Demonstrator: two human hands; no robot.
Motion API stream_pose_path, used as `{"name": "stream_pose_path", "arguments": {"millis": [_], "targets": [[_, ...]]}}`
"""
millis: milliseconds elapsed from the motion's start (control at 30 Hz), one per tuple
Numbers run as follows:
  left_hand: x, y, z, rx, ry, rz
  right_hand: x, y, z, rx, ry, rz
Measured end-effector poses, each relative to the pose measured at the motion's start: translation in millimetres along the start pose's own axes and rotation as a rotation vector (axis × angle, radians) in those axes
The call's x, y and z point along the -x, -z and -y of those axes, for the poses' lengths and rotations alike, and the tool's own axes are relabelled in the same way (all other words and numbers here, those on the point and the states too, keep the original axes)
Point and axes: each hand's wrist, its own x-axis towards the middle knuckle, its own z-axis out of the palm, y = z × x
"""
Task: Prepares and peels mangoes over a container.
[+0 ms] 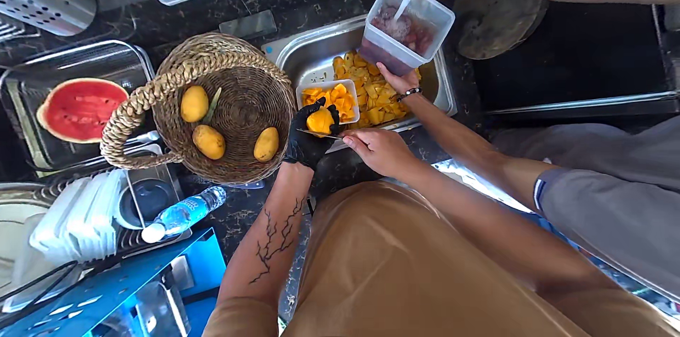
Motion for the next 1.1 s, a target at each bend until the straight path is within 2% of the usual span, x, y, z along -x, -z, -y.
{"name": "stream_pose_path", "arguments": {"millis": [133,300,433,567,700,833,933,1033,1100], "targets": [[-3,5,0,-0.021,-0.019,-0.025,-4,0,1,0.008,-0.035,0.033],[-1,-10,3,-0.027,-0.194,-0.188,-16,-17,-10,-0.012,-0.094,0.042],[-5,-9,-1,-0.02,-0.187,-0.202,-25,-20,-14,-0.01,-0.092,0.062],[-9,-13,4,-0.029,-0.275,-0.27,-32,-30,-16,0.02,-0.087,-0.01],[-12,-15,4,0.009,-0.273,-0.273,-32,-31,-18,0.061,-0.072,-0.063],[-17,-19,9,0.013,-0.354,-0.308,-34,-27,-14,0.028,-0.158,0.007],[-19,-18,12,-0.002,-0.295,-0.295,-35,-31,-23,0.105,-0.145,-0.061],[-17,-15,10,0.032,-0.232,-0.247,-40,-17,-23,0.015,-0.245,0.115],[-15,-10,9,0.068,-0.207,-0.209,-42,-13,-25,-0.072,-0.305,0.17]]}}
